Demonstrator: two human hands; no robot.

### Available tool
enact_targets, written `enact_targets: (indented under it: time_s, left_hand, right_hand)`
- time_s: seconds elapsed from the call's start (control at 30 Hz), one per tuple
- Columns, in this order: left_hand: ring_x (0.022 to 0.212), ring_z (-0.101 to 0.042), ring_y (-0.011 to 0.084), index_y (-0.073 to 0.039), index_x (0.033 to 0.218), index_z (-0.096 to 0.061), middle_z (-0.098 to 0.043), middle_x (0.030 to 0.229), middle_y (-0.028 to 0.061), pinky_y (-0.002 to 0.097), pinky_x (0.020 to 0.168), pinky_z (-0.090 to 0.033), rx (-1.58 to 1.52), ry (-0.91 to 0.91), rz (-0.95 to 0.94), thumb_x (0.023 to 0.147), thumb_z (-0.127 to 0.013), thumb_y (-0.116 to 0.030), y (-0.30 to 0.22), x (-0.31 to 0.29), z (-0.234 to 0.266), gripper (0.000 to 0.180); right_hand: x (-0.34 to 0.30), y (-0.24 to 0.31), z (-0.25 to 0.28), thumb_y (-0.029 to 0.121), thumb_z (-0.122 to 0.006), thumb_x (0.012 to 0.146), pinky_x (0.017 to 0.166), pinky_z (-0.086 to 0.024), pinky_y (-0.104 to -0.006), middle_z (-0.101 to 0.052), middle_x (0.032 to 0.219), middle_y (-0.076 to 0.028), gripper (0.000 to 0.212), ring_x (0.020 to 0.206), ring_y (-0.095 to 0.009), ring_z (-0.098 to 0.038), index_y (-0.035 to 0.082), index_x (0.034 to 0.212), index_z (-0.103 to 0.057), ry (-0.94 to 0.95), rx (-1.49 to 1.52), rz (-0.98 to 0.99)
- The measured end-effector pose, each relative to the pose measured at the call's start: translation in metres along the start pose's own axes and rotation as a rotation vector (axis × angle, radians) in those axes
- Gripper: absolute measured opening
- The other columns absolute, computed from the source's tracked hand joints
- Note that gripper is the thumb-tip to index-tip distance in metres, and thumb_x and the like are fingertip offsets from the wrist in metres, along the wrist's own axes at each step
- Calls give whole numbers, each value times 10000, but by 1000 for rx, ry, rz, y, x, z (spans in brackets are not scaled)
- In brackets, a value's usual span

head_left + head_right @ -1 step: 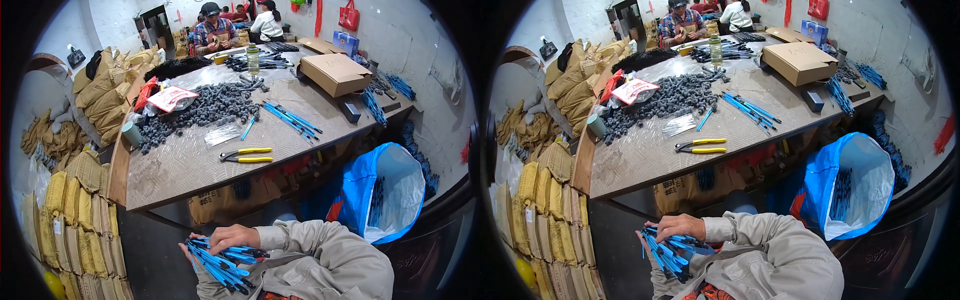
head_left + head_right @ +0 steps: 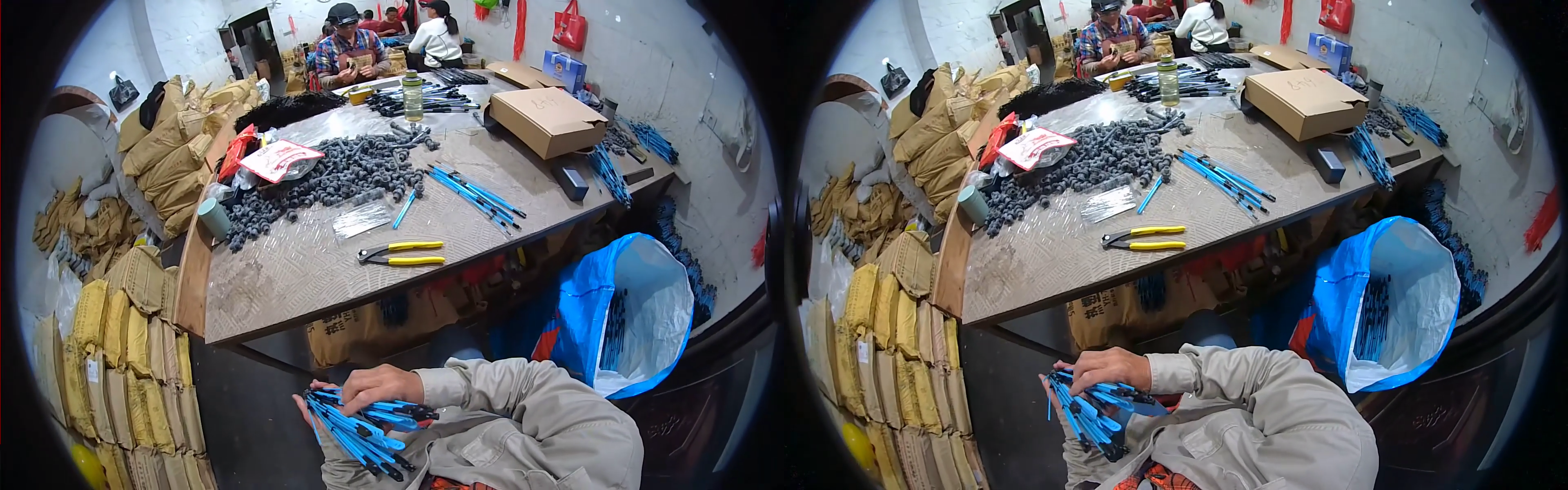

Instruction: Assembling blue plastic rods into a central hub component using pliers.

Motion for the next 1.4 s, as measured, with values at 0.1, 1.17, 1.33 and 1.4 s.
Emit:
enact_targets:
  time_s: [0.1, 1.17, 1.33, 1.4]
  left_hand:
    - [938, -557, 174, -127, 1071, -544, -576, 1079, 21, 317, 844, -451, 207, -9, -72, 865, -482, -503, 15, -19, -42, 434]
    - [789, -574, 192, -68, 1154, -467, -574, 931, 97, 241, 682, -472, 515, -64, 448, 836, -591, -223, 20, -80, 105, 375]
    - [899, -560, 202, -63, 1241, -408, -513, 1115, 112, 280, 791, -453, 661, 7, 10, 833, -587, -334, -8, -79, 32, 522]
    - [917, -559, 209, -64, 1275, -389, -498, 1168, 115, 297, 820, -449, 605, 73, -102, 829, -585, -341, -16, -69, 5, 560]
  right_hand:
    - [7, -3, 11, 223, -702, 726, 754, -443, -364, -582, 894, -67, 340, 802, -257, -520, 59, 1000, -586, -44, -72, 77]
    - [9, -17, -25, 87, -612, 792, 505, -391, -246, -488, 611, -3, 126, 525, -115, -416, 62, 717, -514, -243, 279, -444]
    - [0, -51, -36, 119, -618, 808, 536, -385, -239, -514, 659, 2, 122, 568, -106, -428, 61, 741, -534, -192, 355, -628]
    - [16, -60, -39, 141, -615, 816, 523, -376, -241, -503, 650, 7, 142, 563, -97, -411, 55, 734, -538, -185, 446, -631]
Point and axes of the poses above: each hand's wrist, its own x-axis towards the middle knuckle, its own z-axis out of the back of the hand, y = z × x, the point moved 4 cm from there along x, towards the middle knuckle
